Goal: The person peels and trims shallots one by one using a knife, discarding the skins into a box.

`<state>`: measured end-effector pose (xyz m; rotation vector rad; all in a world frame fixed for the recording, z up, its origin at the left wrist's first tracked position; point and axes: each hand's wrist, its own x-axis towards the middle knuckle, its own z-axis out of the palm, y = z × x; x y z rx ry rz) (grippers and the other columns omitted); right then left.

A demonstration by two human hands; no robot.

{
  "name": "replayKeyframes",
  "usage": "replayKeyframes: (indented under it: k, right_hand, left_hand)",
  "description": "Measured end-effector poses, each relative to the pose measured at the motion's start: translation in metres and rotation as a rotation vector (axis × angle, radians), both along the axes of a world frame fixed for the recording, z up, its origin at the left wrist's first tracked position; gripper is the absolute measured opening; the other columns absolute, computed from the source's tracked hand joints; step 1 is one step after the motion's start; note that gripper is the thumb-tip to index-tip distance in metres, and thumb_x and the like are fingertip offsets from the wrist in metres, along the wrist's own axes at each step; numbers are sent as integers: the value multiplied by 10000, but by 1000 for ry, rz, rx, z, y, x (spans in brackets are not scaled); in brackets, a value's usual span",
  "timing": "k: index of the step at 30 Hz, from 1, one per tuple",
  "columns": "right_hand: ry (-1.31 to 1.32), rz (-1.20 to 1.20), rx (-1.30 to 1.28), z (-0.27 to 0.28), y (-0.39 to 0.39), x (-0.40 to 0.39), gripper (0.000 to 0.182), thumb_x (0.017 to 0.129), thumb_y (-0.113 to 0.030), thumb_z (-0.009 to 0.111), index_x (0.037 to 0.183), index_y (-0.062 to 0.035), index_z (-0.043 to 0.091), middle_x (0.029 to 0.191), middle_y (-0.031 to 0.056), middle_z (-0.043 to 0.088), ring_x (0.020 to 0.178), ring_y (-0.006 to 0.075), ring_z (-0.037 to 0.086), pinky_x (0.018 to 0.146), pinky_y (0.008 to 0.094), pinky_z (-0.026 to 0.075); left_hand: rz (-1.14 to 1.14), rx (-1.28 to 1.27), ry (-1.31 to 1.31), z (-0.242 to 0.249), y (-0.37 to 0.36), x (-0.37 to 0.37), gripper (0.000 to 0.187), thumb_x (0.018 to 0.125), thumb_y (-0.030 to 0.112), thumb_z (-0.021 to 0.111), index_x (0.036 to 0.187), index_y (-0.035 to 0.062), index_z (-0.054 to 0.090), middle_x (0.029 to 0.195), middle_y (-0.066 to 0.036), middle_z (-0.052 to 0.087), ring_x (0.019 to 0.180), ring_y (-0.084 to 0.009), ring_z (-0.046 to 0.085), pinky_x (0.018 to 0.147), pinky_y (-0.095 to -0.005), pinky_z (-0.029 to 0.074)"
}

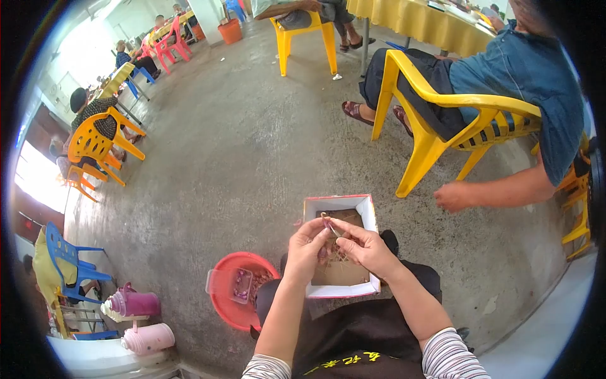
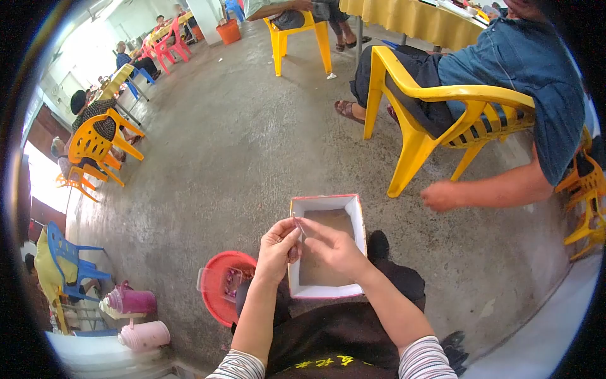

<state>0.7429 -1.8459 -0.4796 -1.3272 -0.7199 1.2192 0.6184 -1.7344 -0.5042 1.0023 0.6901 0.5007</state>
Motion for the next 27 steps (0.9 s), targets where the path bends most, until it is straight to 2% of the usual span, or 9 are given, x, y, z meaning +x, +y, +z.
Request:
replayKeyframes:
  k: [3,7,11,12,15,17,19,20,27]
  right_hand:
    - [-333,15,172,-26,1,1,442,918,-130,572,1336,-24,475,1336,137,524,1243,201,483,1035,298,362]
    - [-271,-7,146,-30,2,-2,441,895,-129,605,1298,14,498,1341,157,514,1257,213,475,1049,297,348]
    - [-478,-27,45,-31,3,-7,381,893,-124,604,1253,-11,549,1200,181,605,1104,244,593,917,289,444]
    - [-519,-69,112,-36,4,-10,345,896,-110,594,1229,-22,572,1100,178,637,987,251,634,833,305,475]
    - [-400,-174,243,-45,9,-14,332,905,-101,580,1222,-2,569,1103,158,644,971,248,641,828,313,477]
    - [-33,-99,157,-39,6,-10,367,953,-120,529,1316,-67,522,862,-16,570,654,52,489,580,195,414]
    - [497,-50,43,-21,-1,-3,374,950,-159,529,1316,-82,522,807,-30,549,643,60,480,551,227,407]
    - [574,-54,-4,-11,0,-4,389,960,-193,516,1344,-133,496,743,-65,435,585,23,330,494,183,301]
    - [588,-63,17,-10,1,-3,373,961,-204,519,1326,-127,515,744,-62,452,559,31,352,484,191,301]
  left_hand:
    - [18,106,102,-1,0,1,226,922,106,575,1127,11,584,796,-13,609,532,-49,524,412,-189,356]
    - [21,163,61,-2,-2,-2,233,917,106,584,1126,3,594,829,-21,624,528,-37,497,424,-183,357]
    - [36,103,36,4,-4,2,220,910,96,590,1111,7,596,829,-29,634,516,-38,499,418,-178,366]
    - [34,108,27,4,-3,3,223,911,96,589,1116,8,593,832,-29,634,515,-40,500,417,-178,367]
    - [23,100,28,-1,-3,1,230,914,96,585,1128,13,584,840,-28,629,512,-47,503,414,-176,367]
    - [13,89,38,-3,-1,-1,232,918,98,580,1136,17,579,841,-23,621,512,-52,505,407,-176,359]
    - [-9,-37,-32,1,1,-3,231,922,106,579,1138,24,576,814,-17,609,517,-56,509,399,-175,346]
    - [-20,-102,-66,3,1,-3,230,924,110,579,1139,28,575,801,-13,602,519,-58,511,395,-174,339]
    - [-25,-224,-95,9,2,-5,204,928,123,581,1114,40,591,785,-6,591,517,-57,482,401,-164,310]
